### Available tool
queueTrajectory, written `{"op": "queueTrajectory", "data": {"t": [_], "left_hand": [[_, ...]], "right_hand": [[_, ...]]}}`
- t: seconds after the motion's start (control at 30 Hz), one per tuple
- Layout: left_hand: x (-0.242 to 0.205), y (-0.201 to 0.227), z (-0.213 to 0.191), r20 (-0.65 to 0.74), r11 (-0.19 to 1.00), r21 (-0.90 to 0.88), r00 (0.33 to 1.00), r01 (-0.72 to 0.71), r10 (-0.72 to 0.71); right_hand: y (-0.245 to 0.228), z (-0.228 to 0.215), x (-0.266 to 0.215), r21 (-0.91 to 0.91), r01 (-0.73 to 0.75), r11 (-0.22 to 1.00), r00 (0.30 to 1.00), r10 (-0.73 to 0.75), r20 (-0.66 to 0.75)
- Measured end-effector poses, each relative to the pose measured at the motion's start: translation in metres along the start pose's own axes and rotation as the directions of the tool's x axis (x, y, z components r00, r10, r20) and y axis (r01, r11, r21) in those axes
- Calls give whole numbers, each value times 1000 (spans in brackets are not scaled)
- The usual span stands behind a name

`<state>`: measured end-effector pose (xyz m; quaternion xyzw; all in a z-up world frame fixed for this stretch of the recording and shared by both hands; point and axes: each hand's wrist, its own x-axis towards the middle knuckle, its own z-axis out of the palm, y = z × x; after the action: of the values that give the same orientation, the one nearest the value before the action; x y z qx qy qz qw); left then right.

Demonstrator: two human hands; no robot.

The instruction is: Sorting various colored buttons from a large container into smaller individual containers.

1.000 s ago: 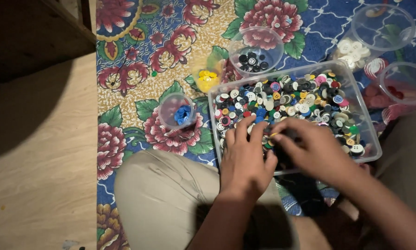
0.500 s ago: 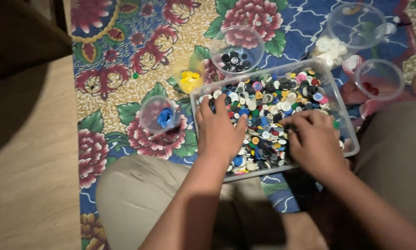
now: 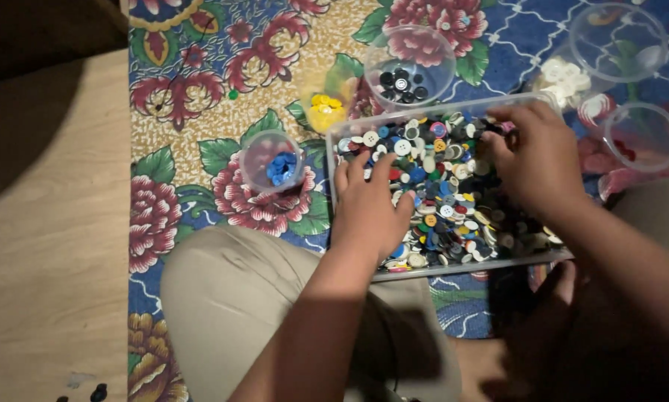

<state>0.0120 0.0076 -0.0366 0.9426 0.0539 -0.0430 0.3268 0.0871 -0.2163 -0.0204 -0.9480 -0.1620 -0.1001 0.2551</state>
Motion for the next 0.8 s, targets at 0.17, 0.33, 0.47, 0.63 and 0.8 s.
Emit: {"op": "queueTrajectory", "data": {"t": [0.17, 0.33, 0.47, 0.63, 0.8], "left_hand": [[-2, -2, -1, -29, 999, -15, 999, -45, 45], [-6, -1, -4, -38, 997, -16, 997, -73, 72], [-9, 0, -7, -22, 997, -12, 996, -83, 82], [-19, 1, -8, -11, 997, -15, 997, -73, 73], [-37, 13, -16, -74, 988, -109, 992, -107, 99]], "right_hand": [[-9, 3, 1, -7, -213, 977, 965, 212, 155], [-15, 3, -31, 21, -344, 939, 924, 334, 186], [-24, -13, -43, 149, -596, 789, 798, 563, 214], [-17, -25, -52, 178, -565, 806, 825, 543, 158], [-31, -34, -47, 60, -488, 871, 855, 463, 235]]}}
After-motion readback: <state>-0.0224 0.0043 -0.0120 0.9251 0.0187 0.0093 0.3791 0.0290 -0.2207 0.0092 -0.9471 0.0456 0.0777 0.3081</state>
